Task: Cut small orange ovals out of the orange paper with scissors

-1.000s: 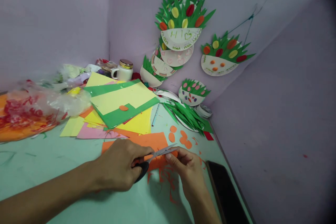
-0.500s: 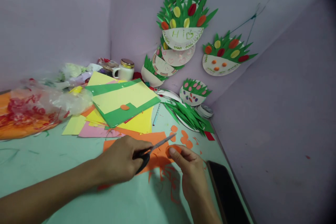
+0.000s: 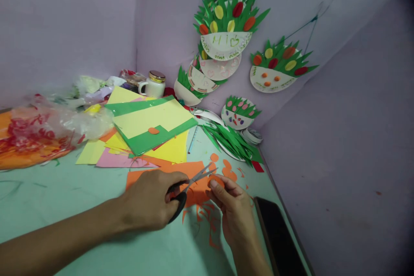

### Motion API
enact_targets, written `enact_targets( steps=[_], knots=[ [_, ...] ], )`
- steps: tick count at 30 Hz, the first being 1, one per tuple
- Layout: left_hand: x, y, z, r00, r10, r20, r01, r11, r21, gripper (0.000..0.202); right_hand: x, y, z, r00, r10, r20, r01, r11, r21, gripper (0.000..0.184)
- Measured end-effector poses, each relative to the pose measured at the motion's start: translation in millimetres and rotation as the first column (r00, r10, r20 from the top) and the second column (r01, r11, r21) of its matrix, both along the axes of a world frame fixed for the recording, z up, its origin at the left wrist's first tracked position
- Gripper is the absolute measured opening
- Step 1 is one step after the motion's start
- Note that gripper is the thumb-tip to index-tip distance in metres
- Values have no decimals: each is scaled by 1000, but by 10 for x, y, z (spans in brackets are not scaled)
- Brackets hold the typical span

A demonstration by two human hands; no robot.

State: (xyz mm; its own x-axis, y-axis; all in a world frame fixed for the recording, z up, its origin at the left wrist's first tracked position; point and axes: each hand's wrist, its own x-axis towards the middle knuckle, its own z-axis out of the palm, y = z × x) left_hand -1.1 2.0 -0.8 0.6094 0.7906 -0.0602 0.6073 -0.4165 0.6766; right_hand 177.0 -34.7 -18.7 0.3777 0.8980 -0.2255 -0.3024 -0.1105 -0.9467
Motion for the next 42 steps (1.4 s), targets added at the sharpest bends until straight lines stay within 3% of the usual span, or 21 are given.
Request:
enact_targets(
  steps=[6,30,42],
  knots=[
    [10,-27,44,997,-56,-59,59,997,51,1,-72,0,56,1000,7,-24,-7,1000,3,19],
    [5,0,-3,997,-53,-55,57,996,73,10,-174,-19,115,985,28,-168,-27,1000,11,24],
    [-23,35,-58,994,-104,-27,106,982,157,19,-145,-21,81,994,21,-105,-19,1000,24,22]
  ],
)
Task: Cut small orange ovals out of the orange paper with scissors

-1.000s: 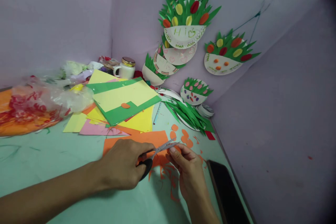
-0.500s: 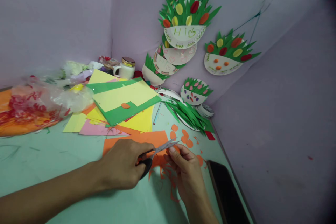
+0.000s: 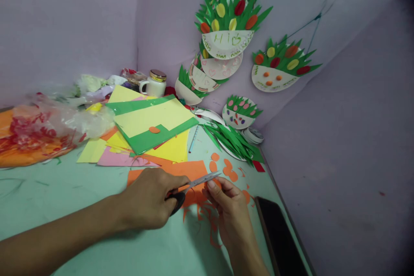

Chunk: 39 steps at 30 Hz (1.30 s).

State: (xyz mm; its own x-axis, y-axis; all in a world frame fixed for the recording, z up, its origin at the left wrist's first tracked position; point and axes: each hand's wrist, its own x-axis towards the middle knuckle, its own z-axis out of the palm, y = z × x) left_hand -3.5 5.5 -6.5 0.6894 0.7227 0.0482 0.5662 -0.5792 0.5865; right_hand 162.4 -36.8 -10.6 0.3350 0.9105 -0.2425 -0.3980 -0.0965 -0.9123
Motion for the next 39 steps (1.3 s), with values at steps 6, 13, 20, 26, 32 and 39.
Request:
enact_targets(
  steps=[6,13,20,26,32,39],
  knots=[
    [-3,12,-4,989,94,116,-79,989,-128,17,9,14,-17,997,-58,50,58,998,-7,25],
    [15,-26,139,993,119,-5,-119,985,-129,14,19,14,-7,995,-93,-18,93,995,-30,27],
    [23,-88,108,999,47,-19,-48,998,-28,7,-6,13,11,998,-54,-32,54,998,7,21],
    [31,-69,118,1000,29,-13,-29,999,-35,8,-35,8,39,996,-42,-78,40,999,-28,23],
    [29,-51,106,1000,20,-20,-21,999,-34,7,-50,5,25,990,-16,-140,13,1000,-22,25],
    [16,-61,112,1000,4,11,-3,998,-64,6,-32,3,-11,993,1,-115,-3,1000,-14,26]
  ],
)
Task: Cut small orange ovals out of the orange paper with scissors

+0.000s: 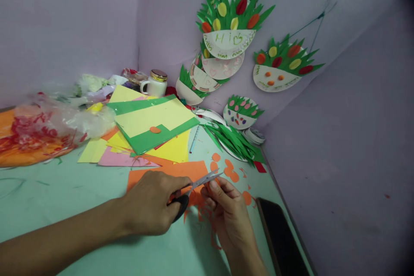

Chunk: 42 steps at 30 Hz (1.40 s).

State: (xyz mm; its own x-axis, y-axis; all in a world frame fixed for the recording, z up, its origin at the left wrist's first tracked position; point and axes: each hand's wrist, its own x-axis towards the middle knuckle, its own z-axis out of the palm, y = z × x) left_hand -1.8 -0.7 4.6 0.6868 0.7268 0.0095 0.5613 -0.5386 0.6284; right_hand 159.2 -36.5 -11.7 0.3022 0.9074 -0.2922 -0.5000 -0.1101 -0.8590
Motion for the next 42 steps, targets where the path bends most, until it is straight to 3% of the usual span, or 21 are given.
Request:
enact_targets(
  steps=[4,8,14,22,37,42],
  knots=[
    [7,11,-34,998,4,68,2,996,-88,9,0,-4,2,1000,8,-29,-8,1000,0,25],
    [-3,51,-72,976,118,185,-87,982,-166,16,8,0,16,998,-47,-44,46,999,-10,25],
    [8,26,-3,995,98,21,-98,995,-35,12,9,-3,8,998,-51,-42,51,998,-22,25],
    [15,-19,-7,999,29,-14,-28,998,55,5,2,7,-50,998,-55,-17,55,998,28,24],
    [-2,5,-38,1000,16,-5,-16,998,59,8,-11,-8,-39,999,-2,-39,5,998,58,19],
    [3,21,-67,998,44,42,-43,999,-17,10,-6,-1,-45,996,-38,-77,39,999,13,22]
  ],
)
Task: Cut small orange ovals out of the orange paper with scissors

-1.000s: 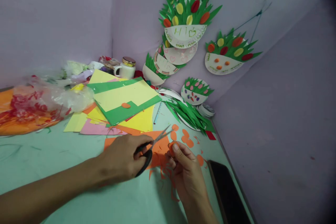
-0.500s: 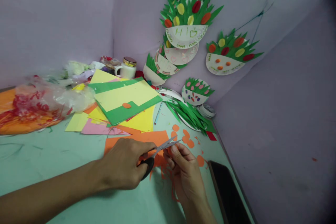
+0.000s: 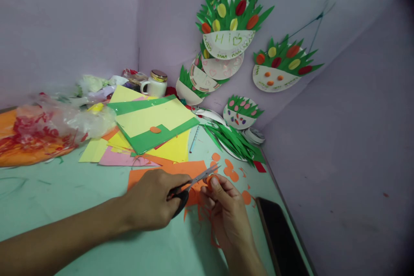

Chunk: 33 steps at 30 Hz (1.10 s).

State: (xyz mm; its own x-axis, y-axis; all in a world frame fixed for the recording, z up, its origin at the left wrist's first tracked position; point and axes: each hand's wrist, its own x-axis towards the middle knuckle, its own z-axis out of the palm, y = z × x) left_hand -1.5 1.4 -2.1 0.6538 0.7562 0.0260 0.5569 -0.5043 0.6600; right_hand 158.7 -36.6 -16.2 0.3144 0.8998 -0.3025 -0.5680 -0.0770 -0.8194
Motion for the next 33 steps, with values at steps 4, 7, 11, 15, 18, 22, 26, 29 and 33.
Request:
enact_targets(
  steps=[4,7,11,15,18,22,26,29,33],
  knots=[
    [-7,46,-41,981,125,150,-111,989,-98,15,5,3,7,1000,-6,-23,6,1000,-9,22],
    [-15,68,-48,968,169,184,-147,981,-126,17,12,-5,18,1000,-17,-18,16,1000,-26,25],
    [-5,60,-33,977,171,125,-159,982,-103,16,26,-13,15,1000,-12,0,12,999,-33,27],
    [13,48,-42,969,203,144,-192,978,-84,18,25,-3,2,999,-8,31,9,1000,-16,26],
    [17,46,-41,965,219,140,-211,975,-71,19,19,6,-1,999,-4,39,4,1000,-5,22],
    [15,23,-2,982,186,46,-186,983,5,15,20,3,-12,998,5,56,-5,1000,7,18],
    [14,-6,26,996,70,-53,-65,993,94,13,32,-8,-34,995,40,91,-41,999,11,16],
    [8,-5,26,996,22,-89,-10,991,131,18,43,-9,-43,989,59,135,-60,998,-1,18],
    [-12,11,16,995,-3,-104,18,989,148,32,51,-2,-42,971,76,228,-80,997,12,19]
  ],
)
